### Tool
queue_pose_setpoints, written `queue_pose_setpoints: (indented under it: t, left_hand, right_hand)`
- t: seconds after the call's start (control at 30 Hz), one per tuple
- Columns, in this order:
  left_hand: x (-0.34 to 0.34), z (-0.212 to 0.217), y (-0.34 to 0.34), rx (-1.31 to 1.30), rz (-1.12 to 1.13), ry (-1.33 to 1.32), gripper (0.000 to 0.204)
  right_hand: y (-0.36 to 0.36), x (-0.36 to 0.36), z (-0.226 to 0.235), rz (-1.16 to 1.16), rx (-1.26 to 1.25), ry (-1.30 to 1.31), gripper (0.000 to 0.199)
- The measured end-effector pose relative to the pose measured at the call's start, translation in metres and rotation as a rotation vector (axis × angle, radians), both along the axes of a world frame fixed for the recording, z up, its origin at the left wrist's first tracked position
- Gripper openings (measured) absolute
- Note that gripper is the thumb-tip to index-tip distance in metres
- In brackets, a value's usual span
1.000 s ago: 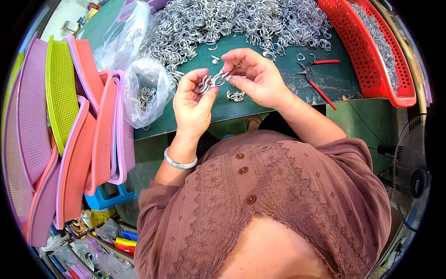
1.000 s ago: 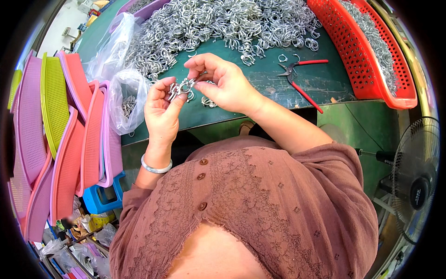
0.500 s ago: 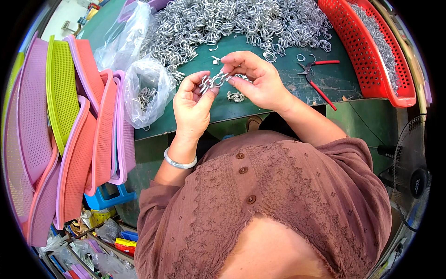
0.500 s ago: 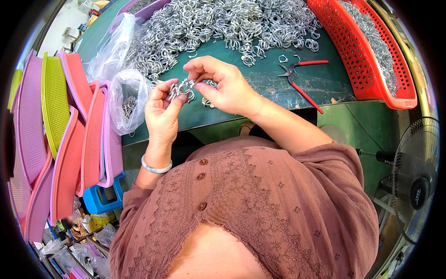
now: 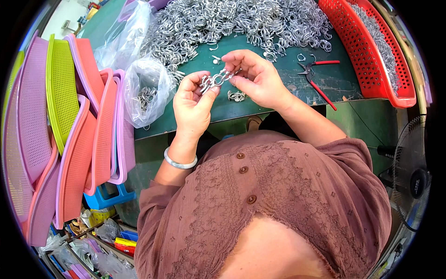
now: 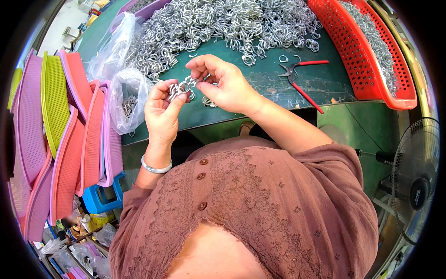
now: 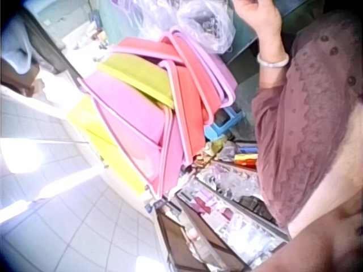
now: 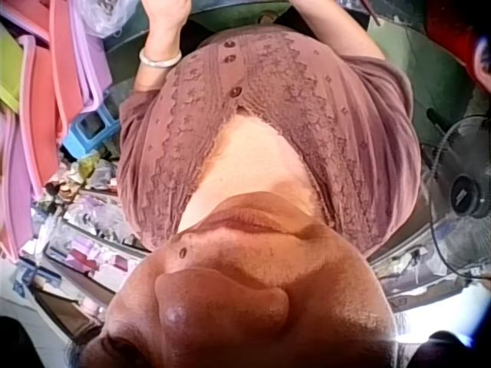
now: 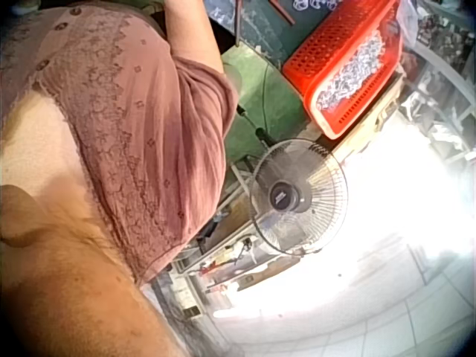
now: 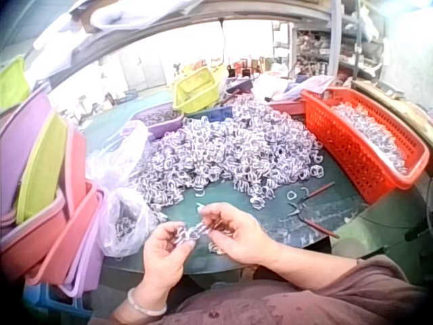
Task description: The person joins small metal links together by hand to form a chain.
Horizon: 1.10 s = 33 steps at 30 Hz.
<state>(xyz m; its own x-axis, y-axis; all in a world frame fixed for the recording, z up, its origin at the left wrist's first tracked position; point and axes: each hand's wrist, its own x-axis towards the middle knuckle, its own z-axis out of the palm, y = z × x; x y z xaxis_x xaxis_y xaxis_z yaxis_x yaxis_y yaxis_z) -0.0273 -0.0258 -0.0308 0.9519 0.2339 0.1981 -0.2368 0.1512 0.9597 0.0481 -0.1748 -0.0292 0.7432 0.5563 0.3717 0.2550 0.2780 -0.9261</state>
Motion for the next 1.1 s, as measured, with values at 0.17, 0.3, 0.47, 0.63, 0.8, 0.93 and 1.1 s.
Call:
queue_pose_setpoints:
  t: [0.17,0.3,0.47,0.63,0.8,0.93,1.1]
  left_hand:
    - [-0.0001,-0.0010,-0.0002,-0.042,-0.011,0.013,0.028]
    - [-0.0009,0.0026,-0.0012,-0.053,-0.020,0.036,0.028]
    - [-0.0016,0.0034,-0.0009,-0.052,-0.033,0.044,0.028]
    - [-0.0027,0.0048,-0.0013,-0.038,-0.031,0.064,0.027]
    - [-0.0032,0.0057,-0.0018,-0.044,-0.040,0.068,0.028]
    - [-0.0032,0.0036,-0.0012,-0.034,-0.041,0.061,0.028]
    - [-0.0038,0.0044,-0.0012,-0.022,-0.033,0.038,0.029]
  right_hand:
    - [0.0012,0.0001,-0.0016,0.064,0.071,0.131,0.034]
    - [0.0003,0.0008,-0.0022,0.093,0.074,0.150,0.035]
    - [0.0004,0.0015,-0.0022,0.127,0.101,0.235,0.034]
    - [0.0009,0.0015,-0.0020,0.147,0.134,0.314,0.032]
    - [0.0005,0.0034,-0.0047,0.183,0.136,0.349,0.031]
    - [-0.0001,0.0024,-0.0039,0.207,0.093,0.355,0.034]
    - [-0.0015,0.0008,0.0004,0.144,-0.008,0.161,0.040]
